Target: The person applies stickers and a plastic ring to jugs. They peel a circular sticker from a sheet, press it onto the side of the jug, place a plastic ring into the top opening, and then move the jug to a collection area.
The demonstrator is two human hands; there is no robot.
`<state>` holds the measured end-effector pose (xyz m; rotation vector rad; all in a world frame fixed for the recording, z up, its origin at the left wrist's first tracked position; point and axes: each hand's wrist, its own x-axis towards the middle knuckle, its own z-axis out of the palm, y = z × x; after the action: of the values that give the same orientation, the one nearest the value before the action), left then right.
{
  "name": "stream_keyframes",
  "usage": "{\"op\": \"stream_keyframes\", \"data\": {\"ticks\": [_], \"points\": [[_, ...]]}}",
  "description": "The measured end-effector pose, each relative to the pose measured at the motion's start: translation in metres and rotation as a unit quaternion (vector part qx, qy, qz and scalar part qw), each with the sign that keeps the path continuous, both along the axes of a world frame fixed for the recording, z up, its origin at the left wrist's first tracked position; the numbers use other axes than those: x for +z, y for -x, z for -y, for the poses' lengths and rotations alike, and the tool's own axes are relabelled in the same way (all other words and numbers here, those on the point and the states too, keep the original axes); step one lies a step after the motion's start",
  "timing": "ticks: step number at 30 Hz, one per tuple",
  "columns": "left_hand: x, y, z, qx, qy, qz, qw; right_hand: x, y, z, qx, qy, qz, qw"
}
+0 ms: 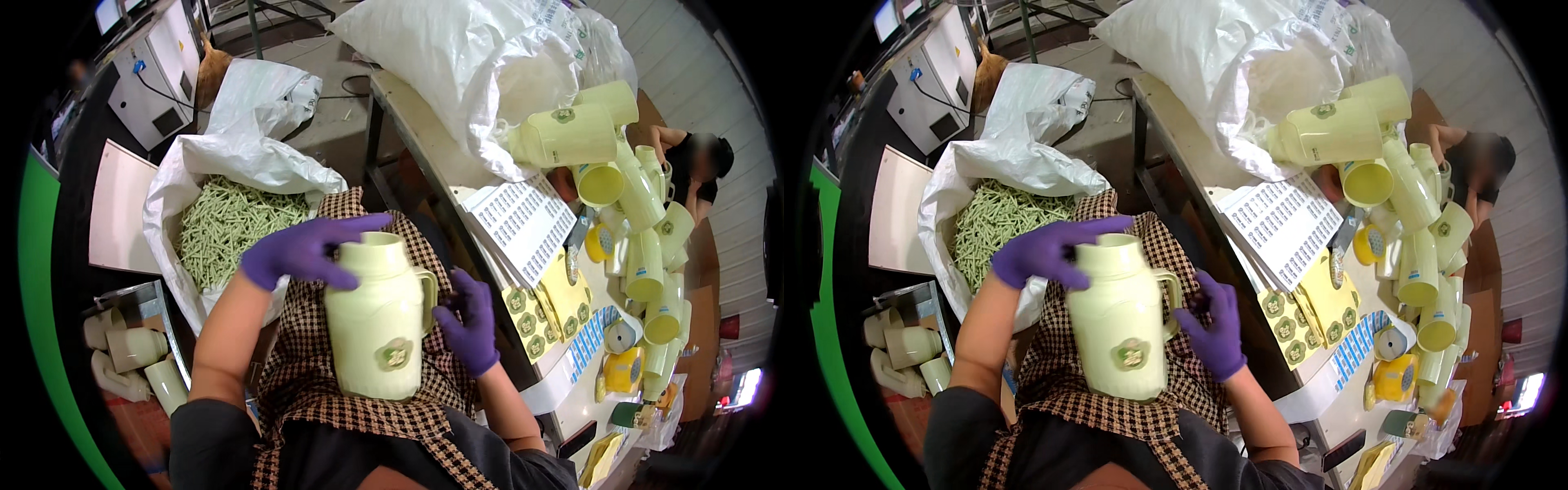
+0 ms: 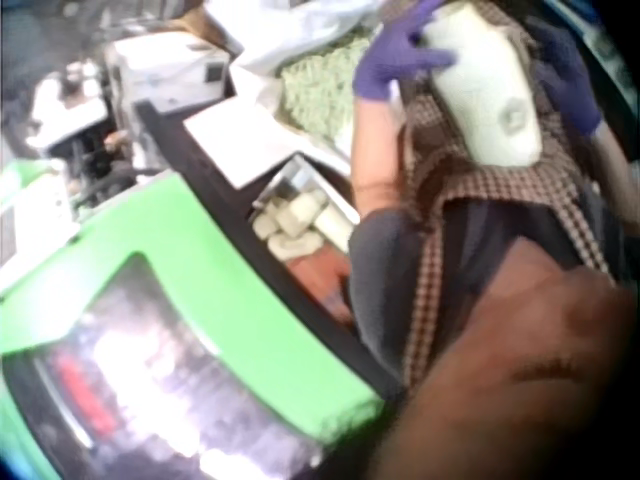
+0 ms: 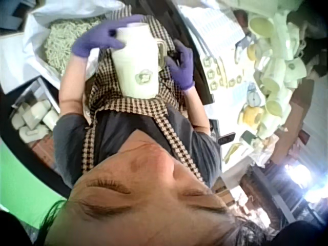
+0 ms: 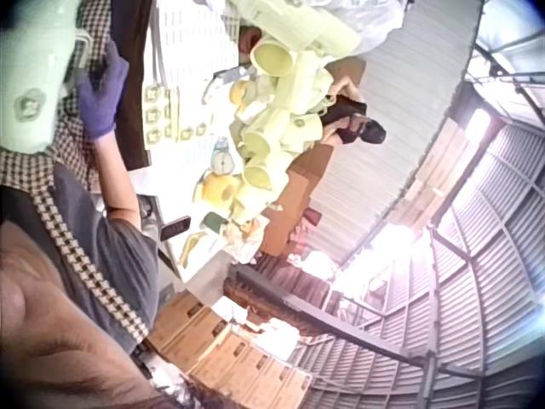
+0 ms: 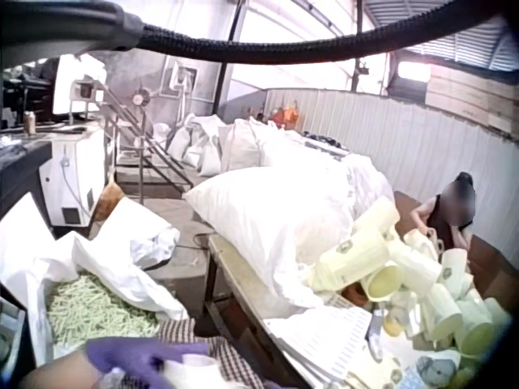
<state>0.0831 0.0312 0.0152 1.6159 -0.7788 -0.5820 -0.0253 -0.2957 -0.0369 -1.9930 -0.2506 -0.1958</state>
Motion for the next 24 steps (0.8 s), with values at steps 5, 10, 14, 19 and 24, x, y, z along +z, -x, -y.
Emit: {"op": "stream_keyframes", "data": {"ticks": [5,10,14,19,24], "points": [[0.072,0.09,-0.061,0.291,0.02,0.018,0.956,0.03,-0.033,0.05,-0.085,0.121,0.103,0.984],[0.075,0.135,-0.1,0.514,-0.106,0.298,0.797,0.076,-0.136,0.043,-0.017,0.179,0.248,0.952],[0.05,0.118,-0.081,0.468,-0.206,0.471,0.719,0.072,-0.138,-0.007,0.034,0.11,0.234,0.965],[0.031,0.12,-0.072,0.415,-0.186,0.59,0.667,0.049,-0.098,-0.052,0.136,0.127,0.243,0.952],[0.044,0.129,-0.059,0.339,-0.122,0.576,0.734,0.046,-0.07,-0.044,0.125,0.111,0.227,0.959]]}}
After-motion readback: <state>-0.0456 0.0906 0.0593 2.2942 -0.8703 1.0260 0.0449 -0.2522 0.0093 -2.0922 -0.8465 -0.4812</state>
